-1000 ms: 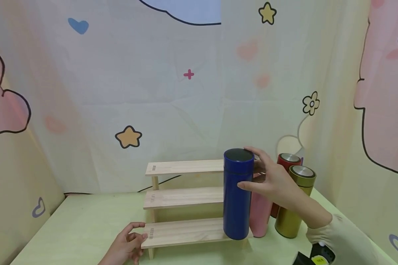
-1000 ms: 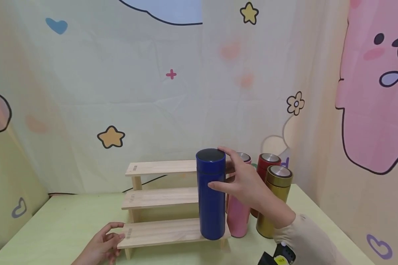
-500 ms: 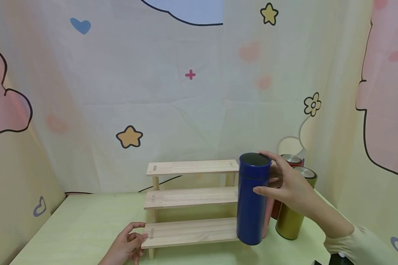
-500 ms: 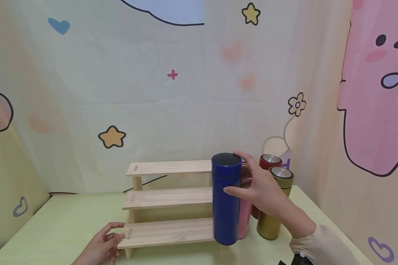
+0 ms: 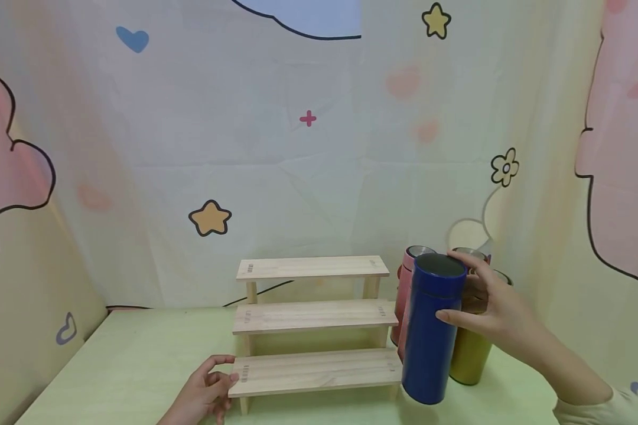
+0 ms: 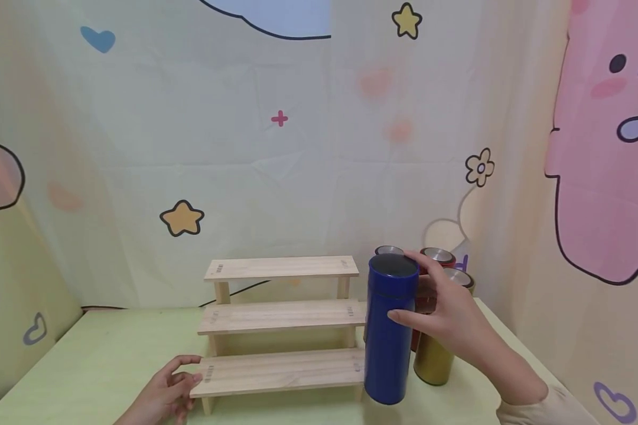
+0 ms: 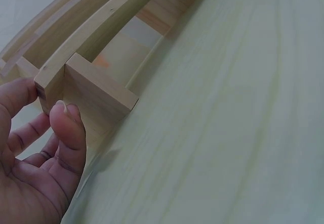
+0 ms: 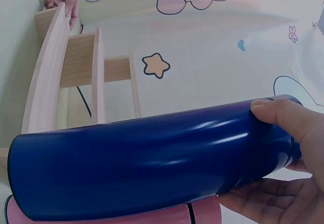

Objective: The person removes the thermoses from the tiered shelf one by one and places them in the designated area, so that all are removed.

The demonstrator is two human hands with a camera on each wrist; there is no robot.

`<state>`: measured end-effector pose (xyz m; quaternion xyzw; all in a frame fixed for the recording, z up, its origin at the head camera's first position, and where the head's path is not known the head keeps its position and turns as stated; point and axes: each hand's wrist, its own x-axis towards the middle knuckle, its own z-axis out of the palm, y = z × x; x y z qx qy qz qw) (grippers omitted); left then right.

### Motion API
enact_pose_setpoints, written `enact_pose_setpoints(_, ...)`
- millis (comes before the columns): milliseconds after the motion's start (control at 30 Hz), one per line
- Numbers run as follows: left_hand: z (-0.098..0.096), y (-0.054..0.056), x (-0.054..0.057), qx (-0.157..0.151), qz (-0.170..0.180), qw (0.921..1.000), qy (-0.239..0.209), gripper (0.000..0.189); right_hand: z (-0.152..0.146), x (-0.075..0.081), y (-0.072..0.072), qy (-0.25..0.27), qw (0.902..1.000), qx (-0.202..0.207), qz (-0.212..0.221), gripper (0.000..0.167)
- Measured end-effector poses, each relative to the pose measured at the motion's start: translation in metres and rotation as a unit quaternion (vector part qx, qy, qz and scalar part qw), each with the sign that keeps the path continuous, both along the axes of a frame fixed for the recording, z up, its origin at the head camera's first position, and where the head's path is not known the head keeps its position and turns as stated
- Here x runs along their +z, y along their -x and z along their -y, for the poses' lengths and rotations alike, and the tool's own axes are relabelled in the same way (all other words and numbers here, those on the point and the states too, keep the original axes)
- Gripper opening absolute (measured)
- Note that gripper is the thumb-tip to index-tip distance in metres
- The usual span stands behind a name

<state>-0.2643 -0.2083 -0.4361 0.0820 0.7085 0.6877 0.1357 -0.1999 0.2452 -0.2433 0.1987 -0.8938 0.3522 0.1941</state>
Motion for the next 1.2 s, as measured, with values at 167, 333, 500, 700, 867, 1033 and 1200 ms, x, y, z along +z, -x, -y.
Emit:
enact_pose_setpoints(167, 0.0, -0.001, 0.001, 0.003, 0.001, 1.0, 0.003, 0.062, -0.012, -0.007, -0.004, -0.004, 0.9997, -0.024, -0.006, 0.088)
enact_pose_setpoints(333, -0.001, -0.002, 0.003, 0.009, 0.0, 0.9999, 0.008, 0.061, -0.018, -0.016, -0.005, -0.003, 0.9996, -0.02, -0.018, 0.087)
enact_pose_setpoints(500, -0.001, -0.002, 0.003, 0.004, -0.003, 1.0, 0.007, 0.059, -0.021, -0.026, -0.006, -0.001, 0.9995, -0.025, -0.017, 0.086)
enact_pose_setpoints(700, 0.0, 0.0, 0.001, -0.003, -0.004, 1.0, 0.004, 0.058, -0.023, -0.039, -0.005, -0.003, 0.9987, -0.051, 0.0, 0.089)
enact_pose_setpoints(867, 0.0, 0.0, 0.0, 0.0, 0.0, 1.0, 0.004, 0.058, -0.027, -0.047, -0.005, -0.004, 0.9982, -0.06, 0.009, 0.09)
enact_pose_setpoints(1033, 0.0, 0.001, 0.0, -0.003, -0.001, 1.0, 0.003, 0.058, -0.031, -0.052, -0.003, -0.011, 0.9964, -0.081, 0.022, 0.091)
enact_pose_setpoints(1200, 0.001, 0.001, -0.001, -0.007, -0.006, 1.0, 0.003, 0.058, -0.036, -0.057, -0.001, 0.0, 0.9972, -0.074, 0.006, 0.09)
